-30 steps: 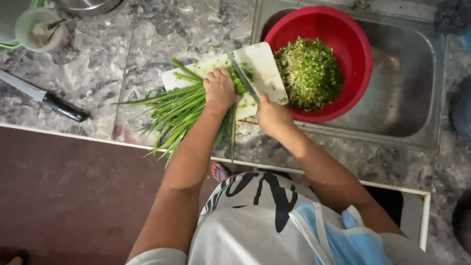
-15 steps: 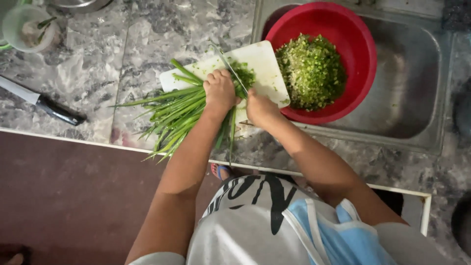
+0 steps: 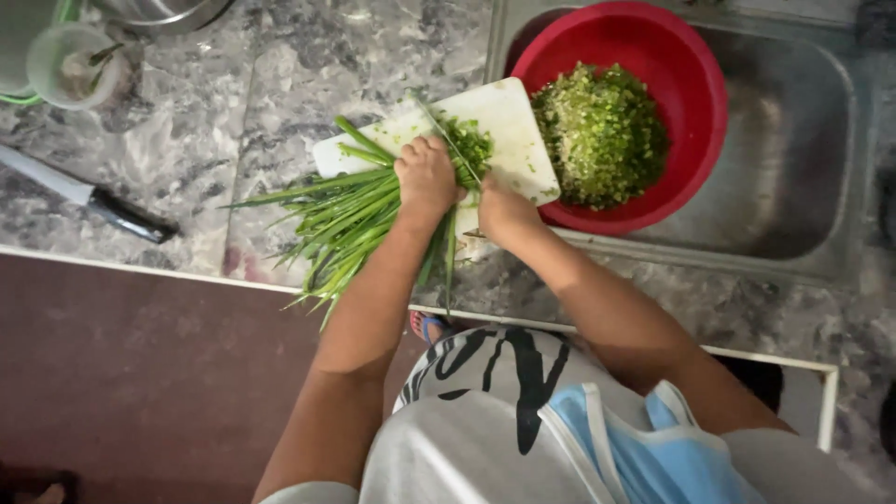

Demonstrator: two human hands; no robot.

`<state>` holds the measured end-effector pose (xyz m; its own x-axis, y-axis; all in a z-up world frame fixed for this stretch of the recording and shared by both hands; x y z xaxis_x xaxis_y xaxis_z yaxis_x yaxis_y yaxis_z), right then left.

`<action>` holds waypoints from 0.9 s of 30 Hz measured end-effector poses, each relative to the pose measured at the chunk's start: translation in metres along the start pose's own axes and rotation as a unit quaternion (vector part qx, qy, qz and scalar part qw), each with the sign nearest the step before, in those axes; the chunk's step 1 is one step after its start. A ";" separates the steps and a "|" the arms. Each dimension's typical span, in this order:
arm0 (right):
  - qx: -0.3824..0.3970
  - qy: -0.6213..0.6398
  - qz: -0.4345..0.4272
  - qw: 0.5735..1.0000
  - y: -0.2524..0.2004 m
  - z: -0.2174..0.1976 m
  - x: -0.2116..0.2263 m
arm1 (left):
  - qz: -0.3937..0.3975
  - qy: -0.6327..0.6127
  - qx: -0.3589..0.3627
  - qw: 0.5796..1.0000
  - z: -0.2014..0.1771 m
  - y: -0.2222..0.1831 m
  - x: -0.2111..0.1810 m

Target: Chopping green onions on a cutting board and transferring the pieces into a red bowl.

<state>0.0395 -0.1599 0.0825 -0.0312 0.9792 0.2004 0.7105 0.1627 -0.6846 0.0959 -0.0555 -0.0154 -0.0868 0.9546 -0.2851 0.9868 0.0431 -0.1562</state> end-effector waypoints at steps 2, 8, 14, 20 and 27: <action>0.002 0.002 0.017 1.000 0.001 0.008 -0.010 | -0.003 -0.004 0.004 1.000 -0.004 -0.001 -0.003; -0.036 0.094 0.097 0.990 0.035 0.020 -0.079 | -0.005 0.009 -0.004 1.000 -0.022 -0.015 -0.008; -0.073 0.041 0.153 0.985 0.016 -0.010 -0.137 | 0.006 -0.003 0.011 1.000 -0.004 -0.001 0.001; -0.092 0.027 0.126 0.987 0.044 0.003 -0.153 | 0.044 0.050 -0.102 0.993 -0.038 0.010 0.003; -0.117 0.098 0.071 0.986 -0.040 -0.034 -0.063 | 0.116 0.101 -0.381 0.912 -0.051 -0.009 -0.010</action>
<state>0.0362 -0.2318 0.1211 0.2006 0.9444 0.2606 0.8414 -0.0298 -0.5396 0.0946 -0.0500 0.0373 0.0876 0.9955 -0.0350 0.7906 -0.0480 0.6104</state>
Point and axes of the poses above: each hand's wrist, its own y-axis towards the middle knuckle, its own z-axis out of the palm, x = y × z, the point moved 5 cm from there along y, towards the middle knuckle, and after that the axes turned 12 degrees about -y, right-handed, at the moved point
